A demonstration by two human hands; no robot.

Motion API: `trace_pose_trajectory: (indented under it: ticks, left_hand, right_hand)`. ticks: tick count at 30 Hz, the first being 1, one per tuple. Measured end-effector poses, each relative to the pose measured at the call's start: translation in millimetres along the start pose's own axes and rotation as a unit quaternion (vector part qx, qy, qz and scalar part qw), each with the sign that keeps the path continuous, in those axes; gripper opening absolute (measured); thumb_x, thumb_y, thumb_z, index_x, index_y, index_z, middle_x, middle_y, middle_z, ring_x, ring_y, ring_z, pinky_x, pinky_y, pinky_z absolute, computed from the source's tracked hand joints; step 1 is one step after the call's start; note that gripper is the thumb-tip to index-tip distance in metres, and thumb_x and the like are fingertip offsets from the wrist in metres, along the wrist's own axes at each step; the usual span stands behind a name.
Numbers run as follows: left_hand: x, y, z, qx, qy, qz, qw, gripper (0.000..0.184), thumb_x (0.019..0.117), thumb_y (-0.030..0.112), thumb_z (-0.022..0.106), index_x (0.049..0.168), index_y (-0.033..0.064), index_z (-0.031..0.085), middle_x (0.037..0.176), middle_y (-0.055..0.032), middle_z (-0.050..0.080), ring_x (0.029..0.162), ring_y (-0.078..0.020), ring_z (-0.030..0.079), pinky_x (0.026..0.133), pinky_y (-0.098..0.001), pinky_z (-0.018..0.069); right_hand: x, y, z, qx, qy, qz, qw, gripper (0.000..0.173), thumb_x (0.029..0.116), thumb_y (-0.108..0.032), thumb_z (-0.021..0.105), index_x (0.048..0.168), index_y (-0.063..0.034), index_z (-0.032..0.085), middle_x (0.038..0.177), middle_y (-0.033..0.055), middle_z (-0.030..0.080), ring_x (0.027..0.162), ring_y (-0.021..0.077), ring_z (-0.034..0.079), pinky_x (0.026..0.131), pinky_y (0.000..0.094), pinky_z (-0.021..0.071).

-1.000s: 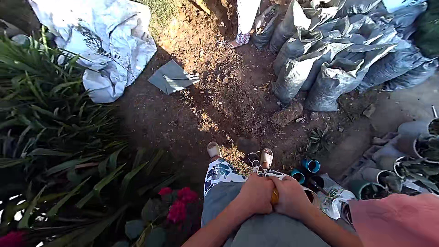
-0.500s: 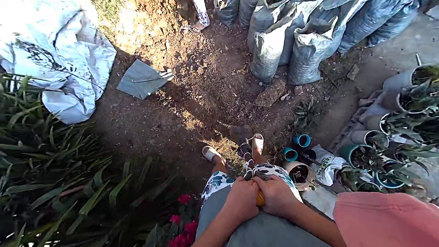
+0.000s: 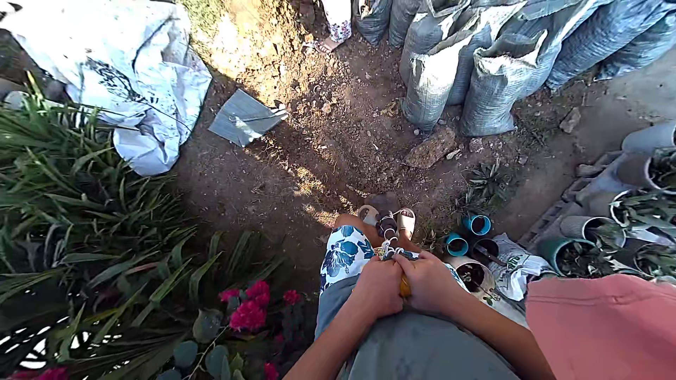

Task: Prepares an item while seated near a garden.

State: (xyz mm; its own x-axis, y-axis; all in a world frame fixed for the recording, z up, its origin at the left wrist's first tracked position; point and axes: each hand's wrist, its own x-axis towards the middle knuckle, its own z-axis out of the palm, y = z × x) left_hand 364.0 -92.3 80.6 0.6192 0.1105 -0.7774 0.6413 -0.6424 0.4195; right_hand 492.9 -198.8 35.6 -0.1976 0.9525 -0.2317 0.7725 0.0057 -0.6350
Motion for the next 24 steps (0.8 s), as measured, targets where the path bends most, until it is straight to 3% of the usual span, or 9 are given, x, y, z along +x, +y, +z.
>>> trace_pose_trajectory:
  ticks: [2, 6, 9, 12, 14, 17, 20, 24]
  left_hand:
    - [3, 4, -7, 0.003, -0.013, -0.008, 1.0, 0.045, 0.0801, 0.026, 0.073, 0.117, 0.0007, 0.065, 0.114, -0.0172, 0.07, 0.11, -0.0333, 0.067, 0.102, -0.0547, 0.0463]
    - [6, 12, -8, 0.001, -0.017, -0.046, 0.999, 0.043, 0.0814, 0.025, 0.072, 0.117, 0.0016, 0.066, 0.114, -0.017, 0.071, 0.111, -0.0336, 0.067, 0.103, -0.0544, 0.0456]
    - [25, -5, 16, 0.016, -0.034, -0.077, 0.996, 0.04, 0.0825, 0.014, 0.071, 0.119, -0.0011, 0.065, 0.118, -0.0199, 0.069, 0.116, -0.0367, 0.064, 0.107, -0.0551, 0.0429]
    - [63, -33, 37, 0.026, -0.044, -0.12, 0.991, 0.042, 0.0816, 0.022, 0.072, 0.115, -0.0022, 0.067, 0.118, -0.0206, 0.069, 0.116, -0.0379, 0.064, 0.108, -0.057, 0.042]
    - [75, -42, 36, 0.035, -0.05, -0.122, 0.991, 0.042, 0.0816, 0.03, 0.073, 0.109, -0.0022, 0.069, 0.115, -0.0211, 0.07, 0.114, -0.0392, 0.064, 0.106, -0.0593, 0.0437]
    - [67, -47, 44, 0.036, -0.054, -0.115, 0.991, 0.044, 0.0807, 0.029, 0.074, 0.112, -0.0013, 0.068, 0.118, -0.0208, 0.069, 0.116, -0.0394, 0.064, 0.108, -0.0598, 0.0422]
    - [58, -48, 24, 0.026, -0.035, -0.121, 0.992, 0.045, 0.0812, 0.023, 0.075, 0.117, -0.0027, 0.066, 0.12, -0.0223, 0.068, 0.118, -0.0402, 0.062, 0.109, -0.0602, 0.04]
    - [31, -38, 20, 0.018, -0.043, -0.098, 0.994, 0.047, 0.0812, 0.032, 0.074, 0.114, -0.0016, 0.067, 0.117, -0.0217, 0.069, 0.115, -0.0394, 0.064, 0.106, -0.0597, 0.0433]
  right_hand:
    - [4, 2, -13, 0.013, -0.067, 0.016, 0.998, 0.073, 0.0738, -0.03, 0.076, 0.139, -0.0019, 0.056, 0.081, 0.0106, 0.072, 0.076, 0.0275, 0.072, 0.088, 0.0507, 0.0533]
    - [4, 7, -14, 0.011, -0.07, 0.019, 0.997, 0.073, 0.0757, -0.027, 0.076, 0.141, -0.0008, 0.055, 0.082, 0.0135, 0.073, 0.077, 0.0309, 0.072, 0.086, 0.0518, 0.0532]
    - [17, 15, 21, 0.056, -0.145, 0.066, 0.986, 0.075, 0.0838, -0.031, 0.072, 0.148, -0.0033, 0.047, 0.096, 0.0191, 0.074, 0.094, 0.0367, 0.072, 0.099, 0.056, 0.0474]
    - [52, 42, 54, 0.067, -0.247, 0.097, 0.962, 0.081, 0.0838, -0.035, 0.072, 0.152, -0.0064, 0.04, 0.113, 0.0241, 0.07, 0.111, 0.0418, 0.065, 0.11, 0.0599, 0.0393]
    - [65, 53, 61, 0.049, -0.258, 0.084, 0.961, 0.079, 0.0831, -0.034, 0.073, 0.15, -0.0049, 0.042, 0.113, 0.0239, 0.07, 0.111, 0.0414, 0.066, 0.108, 0.0597, 0.0409]
    - [60, 39, 66, 0.044, -0.248, 0.093, 0.963, 0.079, 0.0822, -0.033, 0.074, 0.15, -0.0066, 0.043, 0.112, 0.0216, 0.071, 0.111, 0.0392, 0.066, 0.108, 0.0583, 0.0405]
    - [70, 31, 49, 0.032, -0.219, 0.11, 0.969, 0.083, 0.08, -0.032, 0.076, 0.152, -0.0082, 0.042, 0.112, 0.0215, 0.071, 0.111, 0.0391, 0.067, 0.112, 0.0582, 0.0376]
    - [57, 7, 28, 0.015, -0.246, 0.103, 0.964, 0.082, 0.082, -0.033, 0.076, 0.152, -0.0069, 0.042, 0.111, 0.0219, 0.071, 0.109, 0.0389, 0.067, 0.112, 0.0591, 0.0367]
